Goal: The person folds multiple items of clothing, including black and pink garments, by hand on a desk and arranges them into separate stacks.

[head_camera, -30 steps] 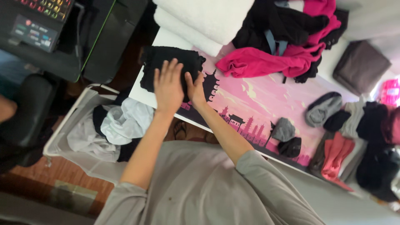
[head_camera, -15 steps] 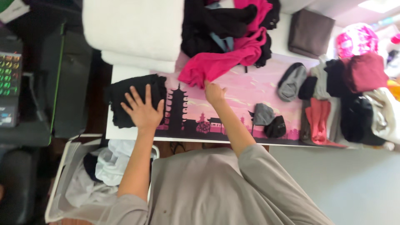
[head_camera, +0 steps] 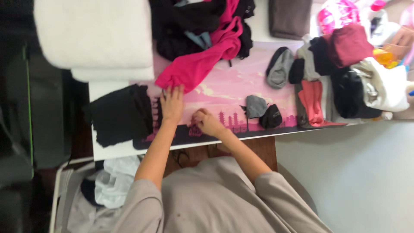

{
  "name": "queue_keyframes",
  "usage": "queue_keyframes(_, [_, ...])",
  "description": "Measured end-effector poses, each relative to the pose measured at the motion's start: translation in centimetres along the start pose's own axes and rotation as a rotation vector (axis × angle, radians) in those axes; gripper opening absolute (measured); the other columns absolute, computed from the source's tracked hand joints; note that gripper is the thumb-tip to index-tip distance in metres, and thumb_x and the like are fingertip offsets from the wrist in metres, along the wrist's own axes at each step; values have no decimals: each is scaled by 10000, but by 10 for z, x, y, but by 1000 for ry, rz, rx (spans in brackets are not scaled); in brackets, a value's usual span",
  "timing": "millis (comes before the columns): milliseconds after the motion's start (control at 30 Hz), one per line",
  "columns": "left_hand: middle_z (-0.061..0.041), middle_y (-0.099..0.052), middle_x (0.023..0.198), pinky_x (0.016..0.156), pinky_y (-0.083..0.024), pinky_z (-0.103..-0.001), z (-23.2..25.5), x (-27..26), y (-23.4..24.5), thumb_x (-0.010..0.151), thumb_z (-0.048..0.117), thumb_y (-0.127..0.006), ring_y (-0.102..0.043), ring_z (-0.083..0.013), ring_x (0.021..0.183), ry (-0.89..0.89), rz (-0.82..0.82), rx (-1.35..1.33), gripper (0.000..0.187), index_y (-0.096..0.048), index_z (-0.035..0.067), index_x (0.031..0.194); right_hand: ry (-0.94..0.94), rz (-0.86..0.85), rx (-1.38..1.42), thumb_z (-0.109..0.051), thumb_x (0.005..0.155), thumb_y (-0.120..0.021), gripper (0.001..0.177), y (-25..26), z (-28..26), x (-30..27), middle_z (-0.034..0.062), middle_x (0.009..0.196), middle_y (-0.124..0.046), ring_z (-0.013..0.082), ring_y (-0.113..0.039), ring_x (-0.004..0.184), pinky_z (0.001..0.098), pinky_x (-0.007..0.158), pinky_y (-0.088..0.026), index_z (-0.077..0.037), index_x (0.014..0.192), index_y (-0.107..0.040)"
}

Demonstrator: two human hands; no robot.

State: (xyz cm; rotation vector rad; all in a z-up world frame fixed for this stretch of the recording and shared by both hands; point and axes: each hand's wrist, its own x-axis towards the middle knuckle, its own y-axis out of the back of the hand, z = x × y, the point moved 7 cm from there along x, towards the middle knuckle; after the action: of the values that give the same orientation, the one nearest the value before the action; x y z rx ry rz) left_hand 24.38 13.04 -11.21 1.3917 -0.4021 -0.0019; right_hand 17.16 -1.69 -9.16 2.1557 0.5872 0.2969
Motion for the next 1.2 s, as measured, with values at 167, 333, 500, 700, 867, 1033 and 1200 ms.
queue_keyframes(167, [-166, -634, 1165, 845, -556, -462, 3, 0, -43, 1014, 119, -559, -644, -341, 1037, 70, -199, 49, 404, -608, -18, 1391, -338, -25, 320, -159, 912, -709, 452, 3, 42, -21, 149, 1174, -648, 295, -671, 1092, 399, 914, -547, -69, 1325, -548])
queue_keyframes(333, [-242, -689, 918, 812, -557, -483, 110, -55, 11, 734, 164, -769, -700, -380, 922, -45, -858, -495, 214, -752, 30, 900, -912, 130, 1440, -254, 960, -565, 439, -19, 111, -38, 107, 1107, -708, 228, -687, 952, 406, 778, -594, -137, 1382, -588])
queue_keyframes(500, [-248, -729, 1009, 912, -543, -469, 131, -43, 64, 848, 260, -725, -680, -371, 1032, 84, -600, -823, 295, -750, -28, 904, -919, 221, 1448, -125, 973, -697, 439, -3, 115, -46, 112, 1184, -702, 245, -682, 1091, 401, 897, -603, -9, 1374, -560])
queue_keyframes(700, [-247, -520, 1391, 1059, -445, -430, 80, -47, 15, 920, 437, -768, -550, -329, 1273, 784, -160, -1284, 871, -355, -102, 1464, -830, -256, 1527, -77, 907, -720, 588, 31, 51, -80, 96, 1320, -650, 242, -636, 1203, 411, 1034, -545, -96, 1450, -497])
queue_keyframes(867, [-161, -609, 1375, 1065, -475, -391, 127, -67, 45, 868, 393, -704, -592, -286, 1273, 832, -437, -1730, 747, -459, 7, 1458, -1024, -192, 1775, -352, 988, -676, 716, 31, 67, -108, 194, 1434, -607, 331, -605, 1277, 490, 1071, -494, 41, 1533, -431])
queue_keyframes(1033, [-201, -563, 1463, 1115, -419, -368, 161, -52, 114, 942, 404, -691, -548, -268, 1352, 441, -428, -1555, 750, -419, -23, 1495, -502, 0, 1686, -325, 987, -686, 767, 83, 74, -75, 102, 1645, -365, 241, -488, 1428, 444, 1161, -445, -163, 1608, -267])
queue_keyframes(1200, [-263, -595, 1354, 1045, -463, -396, 133, -29, 157, 927, 400, -745, -593, -314, 1252, 520, -231, -1163, 781, -421, -74, 1457, -274, 222, 1318, -118, 904, -773, 869, 163, 31, -37, 152, 1564, -385, 298, -510, 1369, 458, 1120, -479, -209, 1596, -255])
